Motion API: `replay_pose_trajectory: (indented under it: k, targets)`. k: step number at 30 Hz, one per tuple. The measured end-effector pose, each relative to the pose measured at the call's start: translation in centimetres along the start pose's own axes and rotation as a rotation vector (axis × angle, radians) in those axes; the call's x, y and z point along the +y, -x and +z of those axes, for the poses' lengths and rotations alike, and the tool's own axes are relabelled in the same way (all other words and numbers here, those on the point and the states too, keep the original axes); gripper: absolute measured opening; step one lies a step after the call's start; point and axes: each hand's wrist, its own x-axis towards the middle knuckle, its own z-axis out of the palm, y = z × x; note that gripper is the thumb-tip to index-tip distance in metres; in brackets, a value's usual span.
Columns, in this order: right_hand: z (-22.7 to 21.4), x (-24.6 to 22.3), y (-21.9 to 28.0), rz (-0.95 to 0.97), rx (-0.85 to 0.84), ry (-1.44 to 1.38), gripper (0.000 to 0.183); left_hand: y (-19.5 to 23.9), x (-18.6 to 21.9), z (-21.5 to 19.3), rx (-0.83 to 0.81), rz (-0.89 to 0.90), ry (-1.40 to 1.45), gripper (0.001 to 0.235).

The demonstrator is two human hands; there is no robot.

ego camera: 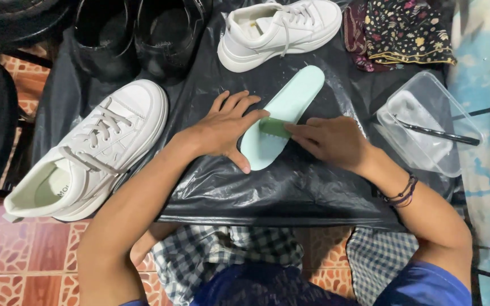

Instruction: The person scrubs a white shoe insole with a green brush and water, then wipes it dry with a floral cloth. They place the insole back into a white sneaker and tie the laces.

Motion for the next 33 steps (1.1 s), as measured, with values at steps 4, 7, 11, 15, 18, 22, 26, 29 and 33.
replay_pose_trajectory:
  k: [4, 7, 11, 15, 18, 22, 26, 29, 33]
  targets:
    - [-1.1, -3.0, 0.4, -0.133, -0.096, -0.230, 0.037, 0.3, 0.3, -0.2, 0.021, -0.012, 0.035, 0.126]
    - [-1.2, -1.7, 0.3, -0.095, -0.100, -0.057, 0.034, 0.2, 0.4, -0.8, -0.007, -0.005, 0.035, 0.125]
    - [-1.7, -2.7, 0.6, -0.065, -0.106, -0.052, 0.040, 0.2, 0.9, -0.6, -0.021, -0.018, 0.008, 0.125]
    - [-3.1, -1.7, 0.9, -0.060, -0.157, -0.073, 0.031, 0.1, 1.0, -0.9, -0.040, -0.043, -0.012, 0.127]
    - [-1.8, 0.5, 0.4, 0.096, -0.203, 0.069, 0.040, 0.2, 1.6, -1.6, -0.064, -0.059, -0.022, 0.124]
    - [-3.3, -3.2, 0.2, 0.009, -0.381, -0.239, 0.042, 0.1, 1.6, -1.6, -0.087, -0.081, -0.027, 0.125]
    - [-2.6, -0.2, 1.1, 0.135, -0.340, -0.031, 0.042, 0.1, 1.7, -1.6, -0.107, -0.081, -0.035, 0.126]
    - [-4.4, -2.7, -0.2, 0.212, -0.446, -0.152, 0.050, 0.0, 1.8, -1.6, -0.101, -0.084, -0.049, 0.126]
    - [-2.6, -4.4, 0.6, 0.204, -0.786, -0.343, 0.048, 0.1, 1.8, -1.6, -0.116, -0.110, -0.066, 0.128]
